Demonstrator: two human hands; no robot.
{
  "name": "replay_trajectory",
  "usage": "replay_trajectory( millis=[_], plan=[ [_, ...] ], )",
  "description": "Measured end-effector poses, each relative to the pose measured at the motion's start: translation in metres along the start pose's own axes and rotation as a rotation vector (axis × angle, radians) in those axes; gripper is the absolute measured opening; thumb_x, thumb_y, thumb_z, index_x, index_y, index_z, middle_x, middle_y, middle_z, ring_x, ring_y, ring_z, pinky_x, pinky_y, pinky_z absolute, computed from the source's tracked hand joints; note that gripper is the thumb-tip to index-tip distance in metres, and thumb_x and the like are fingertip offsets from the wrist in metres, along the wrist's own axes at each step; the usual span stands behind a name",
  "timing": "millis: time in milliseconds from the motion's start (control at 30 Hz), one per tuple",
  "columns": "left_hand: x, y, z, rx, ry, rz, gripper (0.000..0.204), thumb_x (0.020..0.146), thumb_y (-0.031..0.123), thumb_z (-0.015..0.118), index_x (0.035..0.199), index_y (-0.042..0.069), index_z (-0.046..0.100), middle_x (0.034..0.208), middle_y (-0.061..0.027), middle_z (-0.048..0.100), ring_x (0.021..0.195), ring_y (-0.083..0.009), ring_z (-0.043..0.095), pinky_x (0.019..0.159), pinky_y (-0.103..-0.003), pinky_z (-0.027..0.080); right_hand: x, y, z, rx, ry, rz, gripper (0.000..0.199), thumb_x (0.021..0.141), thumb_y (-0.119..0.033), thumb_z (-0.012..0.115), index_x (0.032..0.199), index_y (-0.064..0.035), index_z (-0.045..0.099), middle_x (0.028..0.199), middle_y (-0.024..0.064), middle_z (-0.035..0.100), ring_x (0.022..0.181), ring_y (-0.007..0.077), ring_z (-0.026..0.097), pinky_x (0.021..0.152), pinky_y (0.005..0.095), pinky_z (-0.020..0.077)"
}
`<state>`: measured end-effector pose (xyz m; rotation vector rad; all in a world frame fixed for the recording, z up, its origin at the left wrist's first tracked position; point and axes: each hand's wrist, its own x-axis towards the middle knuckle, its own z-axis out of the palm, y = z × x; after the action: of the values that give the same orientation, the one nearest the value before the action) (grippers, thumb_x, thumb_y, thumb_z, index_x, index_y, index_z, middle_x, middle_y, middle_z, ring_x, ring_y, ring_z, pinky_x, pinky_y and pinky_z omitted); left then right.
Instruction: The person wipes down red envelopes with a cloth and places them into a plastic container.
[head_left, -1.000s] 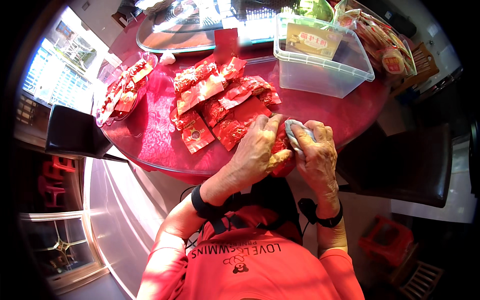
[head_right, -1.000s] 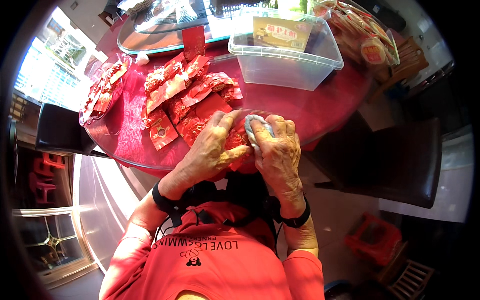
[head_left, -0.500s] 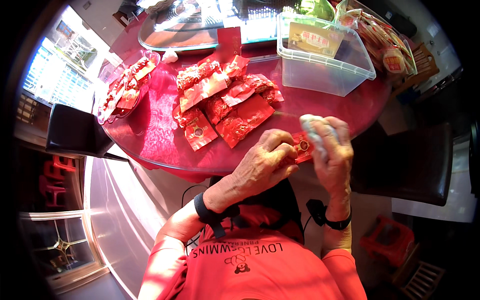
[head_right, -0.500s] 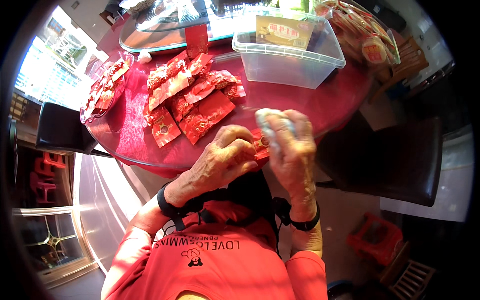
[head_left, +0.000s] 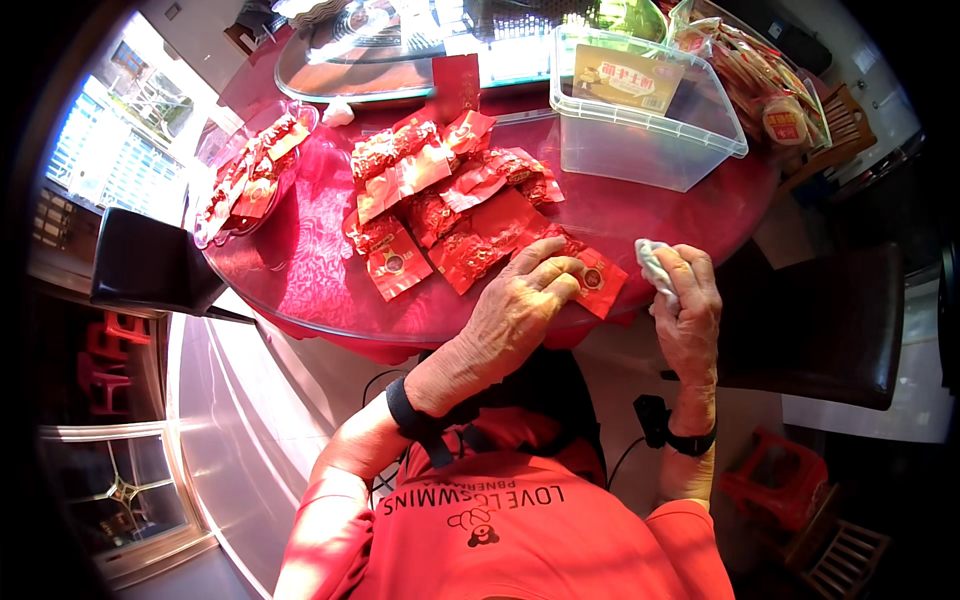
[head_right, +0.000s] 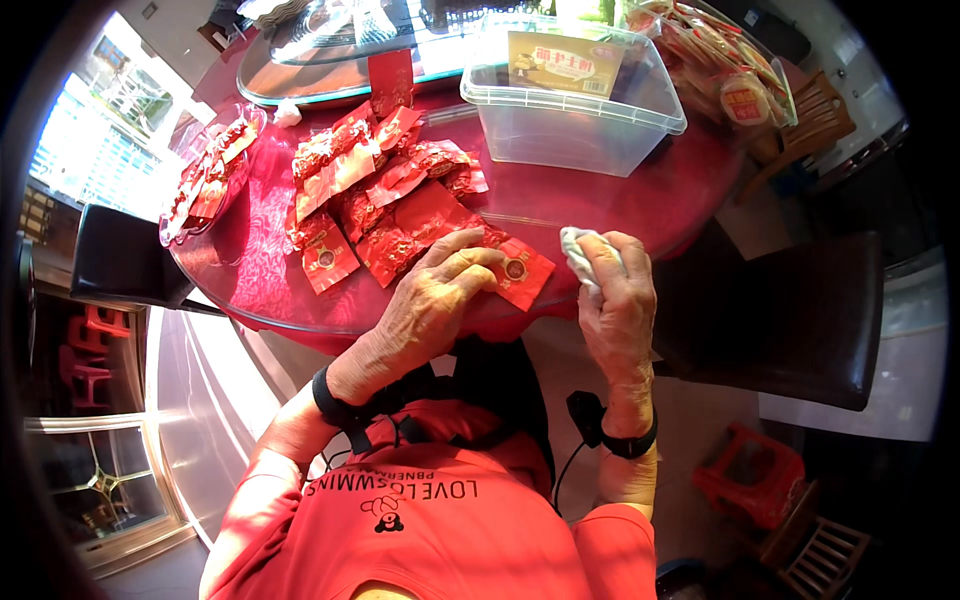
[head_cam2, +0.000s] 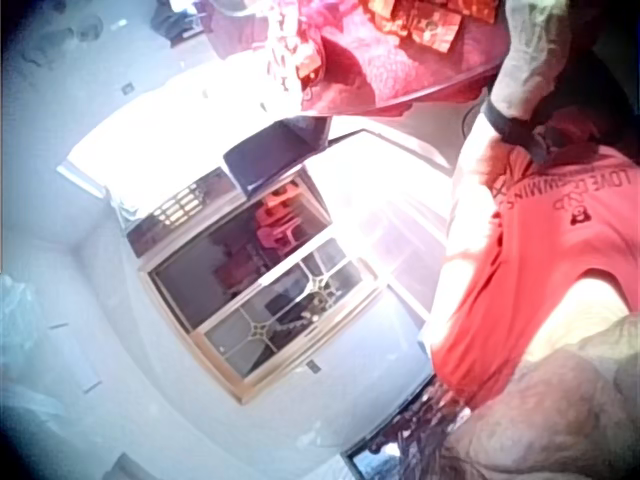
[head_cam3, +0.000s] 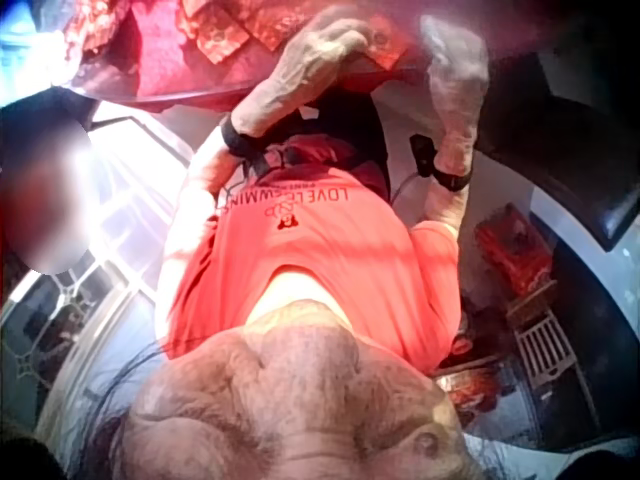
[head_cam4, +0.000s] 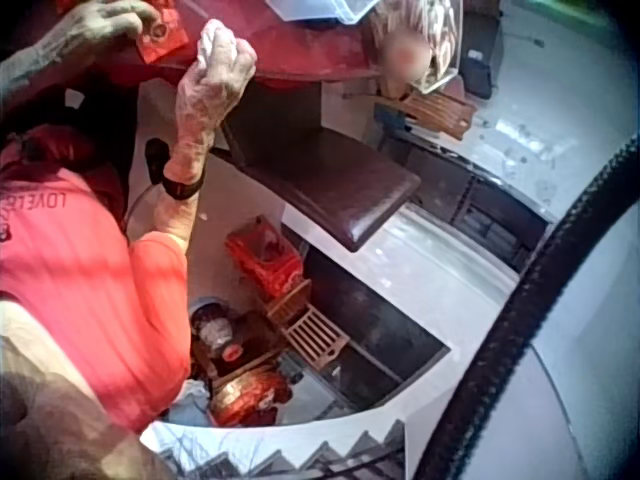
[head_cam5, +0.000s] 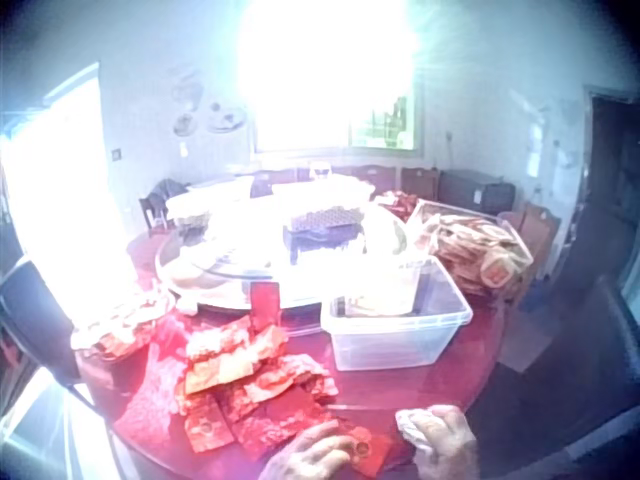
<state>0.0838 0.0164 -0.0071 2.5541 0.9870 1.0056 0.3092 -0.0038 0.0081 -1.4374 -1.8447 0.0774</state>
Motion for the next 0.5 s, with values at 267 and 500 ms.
replay_trajectory(
  millis=[267, 500],
  plan=[
    [0.005, 0.003, 0.008, -0.031, 0.013, 0.036, 0.016, 0.08, 0.009, 0.06, 0.095, 0.004, 0.063, 0.122, -0.01, 0.056, 0.128, -0.0322, 0.048, 0.103, -0.042, 0.046, 0.001, -0.024, 0.008, -0.081, -0.126, -0.158, 0.036, 0.072, -0.004, 0.073, 0.107, -0.009, 0.071, 0.11, 0.0107, 0.062, 0.1, 0.0307, 0.058, 0.083, 0.0415, 0.0514],
    [-0.002, 0.033, 0.017, 0.104, -0.036, -0.092, 0.058, 0.066, 0.023, 0.078, 0.115, 0.003, 0.055, 0.13, -0.0134, 0.049, 0.123, -0.0373, 0.044, 0.105, -0.045, 0.037, -0.004, -0.031, 0.006, -0.122, -0.13, -0.122, 0.038, 0.068, -0.006, 0.074, 0.106, -0.0094, 0.07, 0.106, 0.0074, 0.06, 0.095, 0.0291, 0.056, 0.08, 0.0396, 0.0512]
  ],
)
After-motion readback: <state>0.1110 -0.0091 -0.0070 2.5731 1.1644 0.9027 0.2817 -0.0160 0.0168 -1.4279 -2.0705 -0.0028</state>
